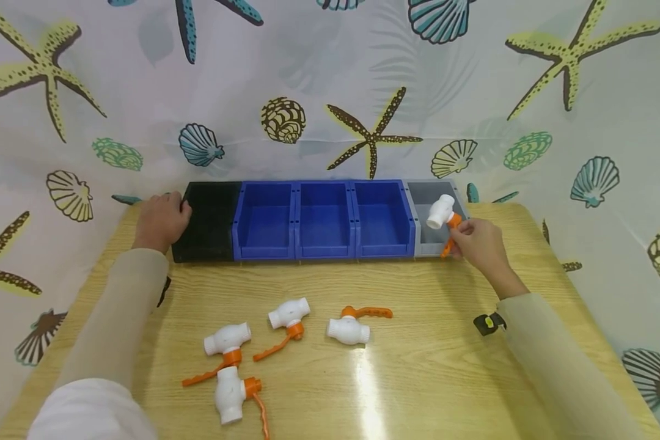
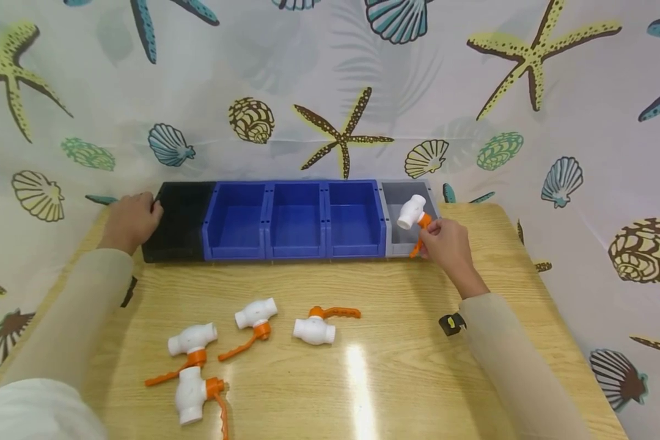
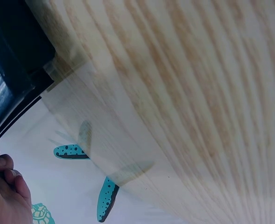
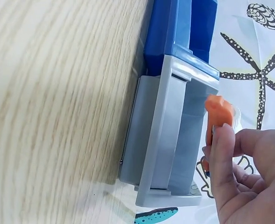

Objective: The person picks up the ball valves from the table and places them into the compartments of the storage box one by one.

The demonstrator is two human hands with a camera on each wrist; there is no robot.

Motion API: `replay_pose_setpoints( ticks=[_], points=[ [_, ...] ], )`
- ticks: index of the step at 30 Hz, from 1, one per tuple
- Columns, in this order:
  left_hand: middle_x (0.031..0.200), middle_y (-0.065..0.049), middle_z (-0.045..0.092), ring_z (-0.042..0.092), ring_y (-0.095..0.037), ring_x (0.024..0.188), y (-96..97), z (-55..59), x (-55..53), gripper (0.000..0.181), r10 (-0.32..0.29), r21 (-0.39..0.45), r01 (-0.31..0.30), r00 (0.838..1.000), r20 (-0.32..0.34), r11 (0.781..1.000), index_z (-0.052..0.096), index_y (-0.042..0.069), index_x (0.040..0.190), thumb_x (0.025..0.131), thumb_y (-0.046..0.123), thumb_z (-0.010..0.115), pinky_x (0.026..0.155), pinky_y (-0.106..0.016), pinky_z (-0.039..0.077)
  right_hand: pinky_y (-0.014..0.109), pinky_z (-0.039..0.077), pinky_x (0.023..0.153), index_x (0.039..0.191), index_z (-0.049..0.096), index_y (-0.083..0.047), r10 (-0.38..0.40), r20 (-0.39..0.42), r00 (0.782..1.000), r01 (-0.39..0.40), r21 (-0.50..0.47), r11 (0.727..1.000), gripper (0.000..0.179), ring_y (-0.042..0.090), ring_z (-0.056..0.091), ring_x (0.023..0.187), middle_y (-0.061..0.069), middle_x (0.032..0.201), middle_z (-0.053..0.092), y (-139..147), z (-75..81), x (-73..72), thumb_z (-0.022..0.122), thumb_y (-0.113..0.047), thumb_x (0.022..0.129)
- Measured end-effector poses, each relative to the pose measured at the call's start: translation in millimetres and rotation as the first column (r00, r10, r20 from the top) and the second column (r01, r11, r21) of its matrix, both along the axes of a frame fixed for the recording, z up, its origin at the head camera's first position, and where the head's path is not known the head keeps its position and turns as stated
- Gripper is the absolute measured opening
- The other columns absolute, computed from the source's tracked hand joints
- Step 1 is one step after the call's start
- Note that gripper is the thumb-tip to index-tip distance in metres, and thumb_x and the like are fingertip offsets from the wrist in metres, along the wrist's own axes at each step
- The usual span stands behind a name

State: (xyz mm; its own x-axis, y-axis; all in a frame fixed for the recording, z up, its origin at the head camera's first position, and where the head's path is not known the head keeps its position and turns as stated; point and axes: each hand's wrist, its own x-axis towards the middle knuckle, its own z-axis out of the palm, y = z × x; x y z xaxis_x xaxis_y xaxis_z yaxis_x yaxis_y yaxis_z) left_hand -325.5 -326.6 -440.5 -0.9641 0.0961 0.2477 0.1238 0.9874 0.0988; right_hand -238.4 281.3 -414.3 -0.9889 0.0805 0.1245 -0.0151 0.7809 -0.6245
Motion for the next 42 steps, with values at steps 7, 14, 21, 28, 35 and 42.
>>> replay_pose_setpoints(
  ticks=[7,14,21,28,35,42],
  points=[
    [0.071,-0.021,0.049,0.046,-0.040,0.067,0.6,-0.7,0.9,0.033,0.001,-0.002,-0.001,1.000,0.023,1.000,0.045,-0.003,0.081,0.098,0.023,0.032,0.062,-0.049,0.035,0.021,0.047,0.047,0.082,0.061,0.004,-0.039,0.011,0.999,0.039,-0.005,0.999,0.020,0.017,0.064,0.054,0.014,0.071,0.065,-3,-1.6,-12.0,0.054,-0.014,0.087],
    [0.071,-0.020,0.049,0.046,-0.039,0.069,1.0,0.3,-0.9,0.033,0.024,-0.002,-0.024,0.999,0.041,1.000,0.045,-0.003,0.083,0.097,0.023,0.031,0.063,-0.048,0.035,0.022,0.047,0.047,0.081,0.061,0.003,-0.042,0.014,0.999,0.042,-0.008,0.999,0.018,0.020,0.065,0.055,0.014,0.069,0.065,-10,-1.5,-22.1,0.052,-0.012,0.087],
    [0.071,-0.019,0.049,0.046,-0.038,0.069,0.4,-0.3,-1.9,0.032,0.028,-0.024,-0.027,0.998,0.048,0.999,0.045,-0.002,0.084,0.097,0.024,0.031,0.063,-0.047,0.035,0.021,0.045,0.047,0.084,0.060,0.003,-0.060,0.004,0.998,0.060,0.007,0.998,0.018,0.018,0.064,0.055,0.015,0.072,0.065,-13,-5.5,-32.0,0.052,-0.013,0.088],
    [0.074,-0.020,0.050,0.047,-0.039,0.071,2.7,1.7,-0.8,0.032,0.028,-0.032,-0.026,0.998,0.047,0.999,0.046,-0.003,0.086,0.098,0.023,0.032,0.064,-0.048,0.036,0.020,0.047,0.046,0.087,0.059,0.007,-0.062,0.002,0.998,0.062,-0.047,0.997,0.019,0.022,0.066,0.056,0.019,0.075,0.066,-16,-11.1,-37.1,0.050,-0.010,0.087],
    [0.077,-0.022,0.051,0.047,-0.039,0.073,3.5,2.7,1.1,0.032,0.026,-0.032,-0.025,0.999,0.046,0.999,0.047,-0.005,0.088,0.098,0.023,0.032,0.066,-0.048,0.037,0.019,0.046,0.047,0.089,0.060,0.008,-0.083,0.016,0.996,0.083,-0.021,0.996,0.020,0.019,0.066,0.056,0.020,0.077,0.066,-16,-18.7,-41.1,0.051,-0.009,0.087],
    [0.078,-0.023,0.052,0.048,-0.040,0.073,1.7,-0.2,-1.9,0.033,0.017,-0.032,-0.016,0.999,0.035,0.999,0.047,-0.005,0.089,0.097,0.022,0.031,0.067,-0.050,0.037,0.019,0.045,0.046,0.085,0.060,0.007,-0.076,-0.014,0.997,0.076,-0.017,0.997,0.017,0.020,0.066,0.055,0.020,0.076,0.065,-20,-26.1,-46.1,0.052,-0.008,0.087]
  ],
)
